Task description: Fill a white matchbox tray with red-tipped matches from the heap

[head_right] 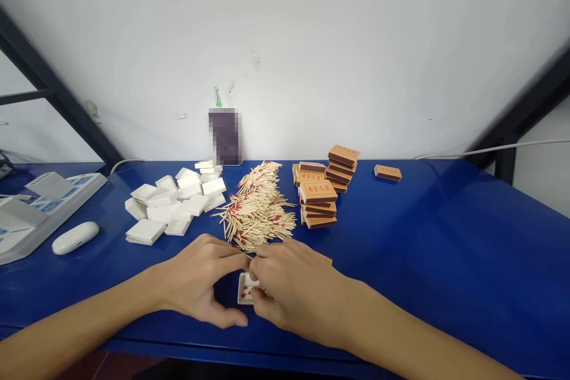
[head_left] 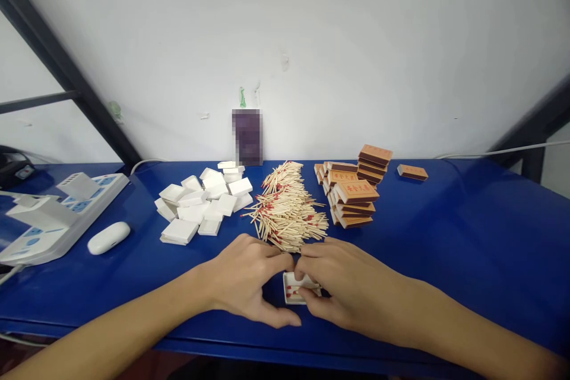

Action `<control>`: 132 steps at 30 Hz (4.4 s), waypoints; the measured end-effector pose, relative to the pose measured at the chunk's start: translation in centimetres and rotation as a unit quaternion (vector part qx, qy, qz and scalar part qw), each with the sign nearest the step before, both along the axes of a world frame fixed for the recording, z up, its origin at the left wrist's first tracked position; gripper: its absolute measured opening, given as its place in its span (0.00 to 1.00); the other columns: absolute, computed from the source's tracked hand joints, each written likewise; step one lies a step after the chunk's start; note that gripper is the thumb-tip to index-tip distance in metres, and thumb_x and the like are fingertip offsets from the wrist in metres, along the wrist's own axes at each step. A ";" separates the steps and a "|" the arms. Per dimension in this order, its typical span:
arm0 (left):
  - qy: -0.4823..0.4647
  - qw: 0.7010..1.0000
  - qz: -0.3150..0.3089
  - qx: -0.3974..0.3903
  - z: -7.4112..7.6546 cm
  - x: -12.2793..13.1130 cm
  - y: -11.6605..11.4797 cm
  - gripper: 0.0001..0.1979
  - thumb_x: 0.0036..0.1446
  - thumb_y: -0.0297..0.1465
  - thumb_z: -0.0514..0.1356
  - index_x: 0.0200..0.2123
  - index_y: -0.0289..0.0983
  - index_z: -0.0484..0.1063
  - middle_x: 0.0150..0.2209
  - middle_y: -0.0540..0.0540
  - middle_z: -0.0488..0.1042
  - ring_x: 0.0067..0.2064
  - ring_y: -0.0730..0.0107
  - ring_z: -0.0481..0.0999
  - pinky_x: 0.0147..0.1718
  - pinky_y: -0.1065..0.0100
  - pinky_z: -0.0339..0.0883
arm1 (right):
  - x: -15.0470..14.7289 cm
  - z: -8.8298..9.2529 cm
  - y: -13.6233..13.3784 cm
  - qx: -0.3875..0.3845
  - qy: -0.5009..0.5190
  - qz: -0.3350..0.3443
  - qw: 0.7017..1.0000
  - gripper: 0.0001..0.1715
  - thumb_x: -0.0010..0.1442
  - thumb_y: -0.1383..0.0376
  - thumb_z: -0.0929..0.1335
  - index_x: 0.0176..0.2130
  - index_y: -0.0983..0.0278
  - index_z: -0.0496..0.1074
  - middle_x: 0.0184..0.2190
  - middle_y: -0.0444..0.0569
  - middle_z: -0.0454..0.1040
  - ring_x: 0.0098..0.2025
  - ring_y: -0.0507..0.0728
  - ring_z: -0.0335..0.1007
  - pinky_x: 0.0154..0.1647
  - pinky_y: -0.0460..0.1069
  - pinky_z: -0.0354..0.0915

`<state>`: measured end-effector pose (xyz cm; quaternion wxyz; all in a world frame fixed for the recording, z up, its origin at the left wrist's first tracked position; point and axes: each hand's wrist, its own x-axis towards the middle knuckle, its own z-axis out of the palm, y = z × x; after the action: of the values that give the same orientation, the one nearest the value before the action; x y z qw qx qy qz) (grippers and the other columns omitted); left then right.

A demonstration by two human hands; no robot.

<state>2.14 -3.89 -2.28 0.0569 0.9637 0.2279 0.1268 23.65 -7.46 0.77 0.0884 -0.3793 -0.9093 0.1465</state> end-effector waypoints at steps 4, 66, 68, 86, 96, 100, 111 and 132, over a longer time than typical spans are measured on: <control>0.003 0.999 -0.036 -0.003 0.5 -0.6 0.7 0.25 0.54 0.55 0.59 0.40 0.38 0.71 0.28 0.51 0.75 0.28 0.68 0.75 0.24 0.69 0.57 | 1.1 0.7 -0.1 0.005 0.024 0.006 1.000 0.04 0.58 0.69 0.68 0.36 0.61 0.72 0.35 0.44 0.74 0.35 0.54 0.69 0.35 0.49 0.60; -0.049 0.997 -0.016 0.058 0.7 -1.5 2.9 0.08 0.61 0.31 0.56 0.36 0.37 0.75 0.23 0.52 0.72 0.23 0.75 0.69 0.23 0.70 0.57 | 0.7 -2.3 3.0 0.102 0.009 -0.056 0.993 0.07 0.59 0.71 0.66 0.29 0.63 0.70 0.26 0.42 0.70 0.28 0.51 0.62 0.30 0.47 0.53; -0.041 0.997 -0.010 0.066 0.7 -1.5 2.9 0.09 0.62 0.31 0.56 0.36 0.37 0.75 0.24 0.51 0.72 0.23 0.75 0.69 0.23 0.70 0.56 | 0.8 -1.8 3.0 0.095 0.003 -0.060 0.994 0.07 0.58 0.73 0.66 0.29 0.63 0.69 0.26 0.42 0.69 0.27 0.51 0.61 0.30 0.47 0.52; -0.133 0.988 -0.024 0.076 1.2 -1.2 2.5 0.07 0.61 0.28 0.55 0.35 0.36 0.74 0.20 0.53 0.69 0.21 0.75 0.66 0.23 0.70 0.57 | 0.6 -0.3 0.5 0.004 0.048 0.061 0.997 0.08 0.58 0.70 0.67 0.27 0.62 0.67 0.24 0.39 0.69 0.28 0.49 0.62 0.33 0.47 0.55; -0.127 0.987 -0.068 0.077 1.3 1.1 -0.6 0.09 0.59 0.34 0.57 0.32 0.36 0.73 0.23 0.50 0.70 0.25 0.71 0.68 0.25 0.67 0.61 | 1.5 -0.4 2.0 0.129 0.024 -0.039 0.991 0.10 0.63 0.68 0.64 0.29 0.63 0.69 0.27 0.45 0.71 0.28 0.52 0.64 0.30 0.48 0.54; -0.119 0.987 -0.017 0.106 1.5 0.1 0.7 0.08 0.61 0.29 0.54 0.34 0.36 0.73 0.25 0.50 0.71 0.26 0.72 0.70 0.27 0.67 0.63 | 1.0 -1.2 2.2 0.112 -0.010 -0.017 0.994 0.07 0.64 0.66 0.66 0.33 0.64 0.71 0.32 0.47 0.74 0.32 0.54 0.68 0.32 0.49 0.55; -0.029 0.996 -0.016 0.079 1.1 -1.1 2.3 0.09 0.60 0.30 0.55 0.39 0.38 0.75 0.28 0.49 0.74 0.30 0.70 0.73 0.32 0.67 0.64 | 1.1 -2.0 3.0 0.092 0.004 -0.013 0.996 0.07 0.63 0.69 0.66 0.33 0.63 0.72 0.32 0.45 0.75 0.33 0.54 0.68 0.35 0.49 0.58; -0.023 0.995 0.004 0.098 0.8 -1.1 2.7 0.09 0.61 0.29 0.55 0.34 0.36 0.75 0.27 0.49 0.74 0.29 0.70 0.73 0.31 0.67 0.62 | 0.7 -2.0 2.9 0.095 -0.010 -0.012 0.995 0.07 0.64 0.66 0.66 0.34 0.63 0.72 0.30 0.45 0.75 0.33 0.54 0.68 0.37 0.50 0.57</control>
<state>1.09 -1.15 -1.49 -0.0329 0.9606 0.2168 0.1708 24.35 -4.57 -1.28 0.1166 -0.3814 -0.9154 0.0550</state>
